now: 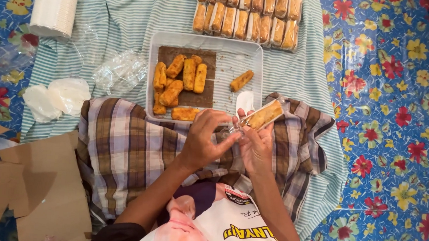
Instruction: Manually placing individual fried snacks into plastic bags for packaging.
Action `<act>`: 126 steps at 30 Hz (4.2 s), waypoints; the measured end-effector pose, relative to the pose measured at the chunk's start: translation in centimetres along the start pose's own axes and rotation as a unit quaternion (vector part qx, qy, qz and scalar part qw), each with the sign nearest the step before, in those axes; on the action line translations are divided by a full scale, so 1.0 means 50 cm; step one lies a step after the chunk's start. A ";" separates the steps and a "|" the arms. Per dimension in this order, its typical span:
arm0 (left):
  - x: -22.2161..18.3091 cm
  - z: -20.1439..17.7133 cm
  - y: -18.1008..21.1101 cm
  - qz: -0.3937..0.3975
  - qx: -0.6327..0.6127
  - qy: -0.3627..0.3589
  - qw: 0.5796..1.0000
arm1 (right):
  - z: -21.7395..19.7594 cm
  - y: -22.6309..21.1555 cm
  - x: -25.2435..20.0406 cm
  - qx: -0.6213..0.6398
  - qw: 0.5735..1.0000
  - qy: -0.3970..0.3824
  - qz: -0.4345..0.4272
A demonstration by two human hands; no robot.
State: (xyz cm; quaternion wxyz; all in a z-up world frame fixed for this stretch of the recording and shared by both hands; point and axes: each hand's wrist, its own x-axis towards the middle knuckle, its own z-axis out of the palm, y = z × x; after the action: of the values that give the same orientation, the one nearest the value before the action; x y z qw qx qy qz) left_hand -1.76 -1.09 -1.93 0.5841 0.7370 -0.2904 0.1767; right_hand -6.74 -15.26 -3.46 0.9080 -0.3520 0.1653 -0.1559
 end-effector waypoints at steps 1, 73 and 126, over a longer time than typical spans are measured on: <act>-0.003 0.000 -0.004 -0.001 0.000 0.000 1.000 | -0.003 0.003 0.000 0.000 1.000 0.000 0.001; -0.020 0.017 0.007 -0.352 -0.257 -0.036 0.899 | -0.001 -0.003 0.004 0.037 0.998 -0.031 -0.030; -0.026 -0.005 -0.086 0.247 0.131 -0.013 0.960 | -0.031 -0.003 -0.023 -0.148 0.971 -0.060 0.180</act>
State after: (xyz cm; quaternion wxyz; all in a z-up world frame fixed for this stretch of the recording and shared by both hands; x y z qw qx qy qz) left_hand 0.01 0.06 -5.92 0.4166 0.7145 -0.4457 0.3426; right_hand -8.42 -15.85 -4.23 0.8672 -0.4554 0.1928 0.0580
